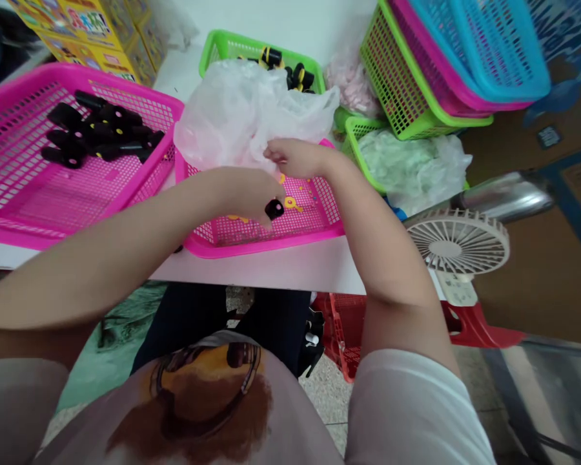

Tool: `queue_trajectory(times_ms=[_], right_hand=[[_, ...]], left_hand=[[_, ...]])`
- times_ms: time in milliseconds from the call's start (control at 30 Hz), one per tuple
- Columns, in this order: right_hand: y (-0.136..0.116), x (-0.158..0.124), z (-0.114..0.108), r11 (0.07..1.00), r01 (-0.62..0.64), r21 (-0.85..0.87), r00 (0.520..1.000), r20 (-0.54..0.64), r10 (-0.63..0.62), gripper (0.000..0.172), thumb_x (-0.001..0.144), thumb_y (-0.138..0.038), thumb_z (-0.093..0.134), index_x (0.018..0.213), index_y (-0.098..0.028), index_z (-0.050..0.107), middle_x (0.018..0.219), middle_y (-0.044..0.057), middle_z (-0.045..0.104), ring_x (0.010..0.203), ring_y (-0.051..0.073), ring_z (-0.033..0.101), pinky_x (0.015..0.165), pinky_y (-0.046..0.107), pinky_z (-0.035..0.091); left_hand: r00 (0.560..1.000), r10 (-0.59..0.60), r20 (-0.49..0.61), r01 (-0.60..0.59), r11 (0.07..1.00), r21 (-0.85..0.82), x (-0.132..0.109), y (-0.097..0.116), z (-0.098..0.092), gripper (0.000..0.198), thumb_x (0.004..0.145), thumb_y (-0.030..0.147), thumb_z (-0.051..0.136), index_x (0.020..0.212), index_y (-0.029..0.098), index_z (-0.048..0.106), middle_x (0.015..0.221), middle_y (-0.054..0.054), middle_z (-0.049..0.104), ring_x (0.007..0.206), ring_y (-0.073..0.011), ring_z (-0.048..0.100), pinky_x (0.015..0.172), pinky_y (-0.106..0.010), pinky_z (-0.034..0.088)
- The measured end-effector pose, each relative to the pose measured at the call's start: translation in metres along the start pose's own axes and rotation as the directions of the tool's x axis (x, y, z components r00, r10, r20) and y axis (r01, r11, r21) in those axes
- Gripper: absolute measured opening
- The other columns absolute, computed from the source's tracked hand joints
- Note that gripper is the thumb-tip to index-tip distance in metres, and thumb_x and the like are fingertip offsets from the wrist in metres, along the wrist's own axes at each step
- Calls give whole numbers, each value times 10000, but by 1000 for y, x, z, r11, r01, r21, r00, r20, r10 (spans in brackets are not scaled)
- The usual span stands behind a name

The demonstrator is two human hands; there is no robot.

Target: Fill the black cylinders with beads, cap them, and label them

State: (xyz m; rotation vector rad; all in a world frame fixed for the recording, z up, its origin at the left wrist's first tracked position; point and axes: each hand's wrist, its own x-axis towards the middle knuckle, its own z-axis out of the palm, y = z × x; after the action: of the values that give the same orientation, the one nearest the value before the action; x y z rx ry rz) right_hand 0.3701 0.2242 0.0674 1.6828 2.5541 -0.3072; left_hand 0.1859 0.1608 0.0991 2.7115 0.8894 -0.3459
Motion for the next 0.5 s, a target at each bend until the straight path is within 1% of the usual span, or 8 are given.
queue_trajectory(times_ms=[33,100,133,200,233,300,400,500], right_hand=[[3,1,0,1000,9,13,999,38,-9,461,935,-58,591,1335,-227,746,1269,45,824,1129,233,734,951,339,558],[12,0,3,1000,-25,2,991,135,25,413,933,-80,622,1296,-212,768,1182,58,840,1060,240,743,900,350,567],[19,-1,5,997,-69,-43,981,180,75,369,932,-91,641,1246,-208,795,1110,62,847,1019,244,751,879,358,572],[33,-5,13,971,-153,-185,950,243,196,290,919,-109,692,1146,-202,846,1002,71,849,981,264,768,874,382,580],[41,-6,17,951,-180,-252,938,248,243,263,914,-126,723,1123,-201,863,995,79,851,994,278,774,894,395,583],[53,-8,26,922,-211,-324,932,217,290,257,915,-171,773,1148,-204,876,1070,96,860,1059,301,779,953,413,581],[63,-8,39,919,-221,-327,940,181,290,299,927,-221,802,1219,-202,863,1167,109,862,1126,310,773,1007,409,567],[67,-5,49,926,-213,-312,945,175,277,275,950,-272,795,1213,-226,864,1146,83,870,1130,301,769,997,386,558]], left_hand=[[999,-15,39,12,998,61,10,-4,-4,420,769,285,866,1184,222,848,1011,-58,823,1120,-336,744,1045,-404,531],[996,-69,52,62,990,128,24,-15,-8,519,766,295,859,1279,223,838,1148,-76,834,1233,-363,715,1121,-420,494],[994,-94,46,87,987,137,27,-20,-9,564,781,301,843,1338,216,819,1243,-92,825,1278,-375,699,1139,-423,484],[992,-120,28,116,986,123,28,-27,-9,622,816,309,804,1429,208,773,1396,-110,784,1336,-380,678,1151,-417,477],[993,-119,24,116,987,109,28,-29,-8,642,828,311,789,1462,210,751,1439,-108,767,1351,-372,673,1154,-407,476],[994,-109,24,107,991,82,25,-29,-6,667,844,317,771,1499,202,720,1473,-103,753,1362,-348,670,1159,-381,472],[994,-104,23,103,994,30,23,-25,-3,689,854,366,777,1513,178,703,1466,-103,756,1357,-320,672,1157,-341,464],[992,-129,7,129,992,-8,23,-21,0,684,849,391,781,1507,218,708,1453,-73,767,1356,-305,673,1164,-330,461]])
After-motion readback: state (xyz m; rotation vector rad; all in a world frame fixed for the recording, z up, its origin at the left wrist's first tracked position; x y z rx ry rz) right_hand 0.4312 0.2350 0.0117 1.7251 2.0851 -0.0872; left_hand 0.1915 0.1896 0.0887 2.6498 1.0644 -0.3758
